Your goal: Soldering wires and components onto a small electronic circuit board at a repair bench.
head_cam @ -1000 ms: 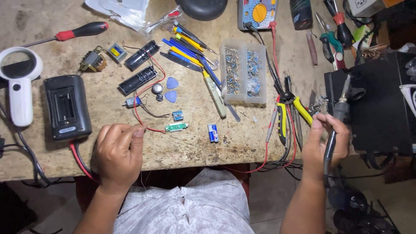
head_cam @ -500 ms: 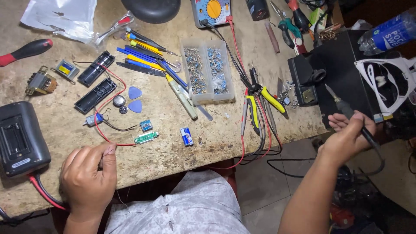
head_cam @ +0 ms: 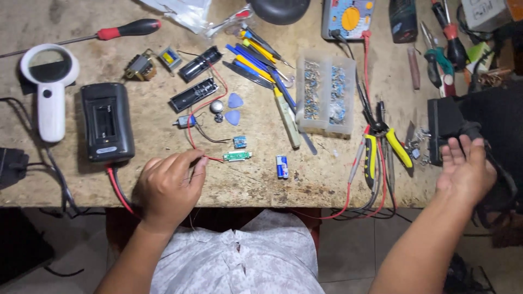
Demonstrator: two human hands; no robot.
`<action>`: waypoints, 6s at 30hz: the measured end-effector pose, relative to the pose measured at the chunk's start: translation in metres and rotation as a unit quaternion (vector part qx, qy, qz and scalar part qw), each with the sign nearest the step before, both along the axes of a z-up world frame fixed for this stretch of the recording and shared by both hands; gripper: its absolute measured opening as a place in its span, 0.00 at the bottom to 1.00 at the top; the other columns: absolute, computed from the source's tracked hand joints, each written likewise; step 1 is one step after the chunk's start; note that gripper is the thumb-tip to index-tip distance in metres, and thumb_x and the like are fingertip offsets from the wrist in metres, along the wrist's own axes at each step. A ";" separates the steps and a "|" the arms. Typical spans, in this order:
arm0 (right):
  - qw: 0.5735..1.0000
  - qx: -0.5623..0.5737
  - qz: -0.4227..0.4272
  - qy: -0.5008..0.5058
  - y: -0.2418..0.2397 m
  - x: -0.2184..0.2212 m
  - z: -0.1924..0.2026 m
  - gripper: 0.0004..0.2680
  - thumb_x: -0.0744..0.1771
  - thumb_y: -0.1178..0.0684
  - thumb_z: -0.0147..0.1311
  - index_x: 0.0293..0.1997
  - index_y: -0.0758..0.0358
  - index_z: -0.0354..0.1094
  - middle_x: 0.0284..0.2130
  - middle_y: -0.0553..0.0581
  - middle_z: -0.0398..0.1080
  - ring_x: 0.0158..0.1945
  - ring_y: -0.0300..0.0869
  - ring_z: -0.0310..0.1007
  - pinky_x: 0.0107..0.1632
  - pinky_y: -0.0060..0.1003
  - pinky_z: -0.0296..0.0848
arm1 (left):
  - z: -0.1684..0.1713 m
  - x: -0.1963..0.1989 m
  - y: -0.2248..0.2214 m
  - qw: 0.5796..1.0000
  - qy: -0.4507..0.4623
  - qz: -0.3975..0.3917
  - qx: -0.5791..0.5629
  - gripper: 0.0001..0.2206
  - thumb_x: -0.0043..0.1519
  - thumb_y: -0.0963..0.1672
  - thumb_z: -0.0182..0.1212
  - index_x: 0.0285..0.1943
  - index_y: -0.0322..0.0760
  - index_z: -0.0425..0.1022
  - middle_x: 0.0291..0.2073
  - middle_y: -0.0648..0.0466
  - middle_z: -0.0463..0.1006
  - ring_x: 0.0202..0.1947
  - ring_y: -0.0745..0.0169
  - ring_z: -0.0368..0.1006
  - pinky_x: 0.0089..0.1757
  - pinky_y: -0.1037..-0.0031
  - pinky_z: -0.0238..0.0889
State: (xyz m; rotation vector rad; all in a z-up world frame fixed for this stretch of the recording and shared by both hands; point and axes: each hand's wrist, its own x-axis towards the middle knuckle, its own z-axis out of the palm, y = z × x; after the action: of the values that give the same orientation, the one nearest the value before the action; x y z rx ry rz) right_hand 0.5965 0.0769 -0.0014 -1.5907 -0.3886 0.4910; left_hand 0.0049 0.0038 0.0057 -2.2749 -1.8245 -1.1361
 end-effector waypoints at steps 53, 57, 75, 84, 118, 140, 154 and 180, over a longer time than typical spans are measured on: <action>0.784 0.018 0.415 -0.461 -0.080 -0.287 0.021 0.02 0.70 0.64 0.60 0.43 0.73 0.72 0.40 0.65 0.72 0.44 0.47 0.70 0.42 0.33 0.71 | -0.005 -0.002 0.000 0.997 -0.068 -0.019 -0.012 0.04 0.61 0.42 0.71 0.42 0.43 0.82 0.34 0.59 0.75 0.31 0.64 0.72 0.31 0.69 0.63; 0.802 0.026 0.420 -0.424 -0.083 -0.286 0.015 0.02 0.69 0.62 0.58 0.42 0.72 0.72 0.35 0.62 0.72 0.41 0.47 0.72 0.46 0.38 0.72 | -0.001 -0.001 0.002 0.999 -0.043 -0.023 -0.016 0.04 0.62 0.43 0.70 0.43 0.44 0.83 0.34 0.60 0.76 0.30 0.64 0.72 0.31 0.69 0.63; 0.794 0.049 0.429 -0.429 -0.078 -0.288 0.017 0.03 0.69 0.60 0.60 0.42 0.70 0.73 0.35 0.60 0.74 0.41 0.46 0.73 0.44 0.36 0.72 | 0.043 -0.049 0.006 0.992 -0.027 0.062 0.106 0.21 0.67 0.51 0.51 0.50 0.26 0.79 0.40 0.44 0.69 0.43 0.50 0.66 0.44 0.60 0.63; 0.793 0.053 0.432 -0.426 -0.081 -0.287 0.013 0.04 0.69 0.59 0.59 0.43 0.71 0.74 0.37 0.62 0.74 0.43 0.47 0.73 0.46 0.37 0.73 | 0.027 -0.172 0.049 0.933 0.177 0.295 -0.106 0.16 0.70 0.49 0.71 0.54 0.30 0.82 0.45 0.37 0.80 0.47 0.35 0.69 0.41 0.52 0.65; 0.790 -0.015 0.538 0.294 -0.150 -0.337 0.008 0.22 0.70 0.56 0.43 0.74 0.74 0.48 0.74 0.64 0.53 0.76 0.52 0.51 0.72 0.48 0.53 | 0.041 0.057 -0.074 0.952 -0.252 -0.143 -0.100 0.19 0.61 0.44 0.71 0.55 0.35 0.67 0.45 0.53 0.78 0.33 0.53 0.68 0.38 0.64 0.63; 0.745 0.113 0.485 -0.444 -0.079 -0.349 0.003 0.15 0.66 0.53 0.62 0.56 0.68 0.69 0.45 0.63 0.69 0.47 0.49 0.73 0.46 0.38 0.74 | 0.009 -0.002 0.005 0.989 -0.146 0.002 -0.003 0.04 0.64 0.40 0.63 0.44 0.33 0.79 0.34 0.52 0.75 0.25 0.61 0.75 0.26 0.73 0.69; 0.728 0.188 0.444 -0.488 -0.076 -0.358 0.019 0.14 0.60 0.54 0.73 0.47 0.64 0.80 0.31 0.57 0.72 0.29 0.50 0.68 0.39 0.44 0.70 | -0.003 -0.003 0.001 0.997 -0.067 -0.017 -0.019 0.09 0.57 0.41 0.63 0.43 0.49 0.83 0.29 0.58 0.70 0.25 0.52 0.72 0.32 0.64 0.70; 0.694 0.155 0.479 -0.515 -0.091 -0.327 -0.010 0.18 0.65 0.48 0.69 0.56 0.65 0.69 0.38 0.61 0.66 0.35 0.50 0.66 0.50 0.52 0.56 | 0.012 -0.004 0.009 0.994 -0.027 -0.045 -0.096 0.02 0.65 0.44 0.70 0.44 0.46 0.83 0.35 0.55 0.68 0.29 0.53 0.67 0.27 0.63 0.60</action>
State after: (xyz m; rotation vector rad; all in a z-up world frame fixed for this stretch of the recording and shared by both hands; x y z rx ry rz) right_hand 0.2690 -0.0137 -0.0112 -1.0620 -2.1199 0.1961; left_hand 0.0012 0.0130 0.0173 -2.4759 -1.9492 -1.0859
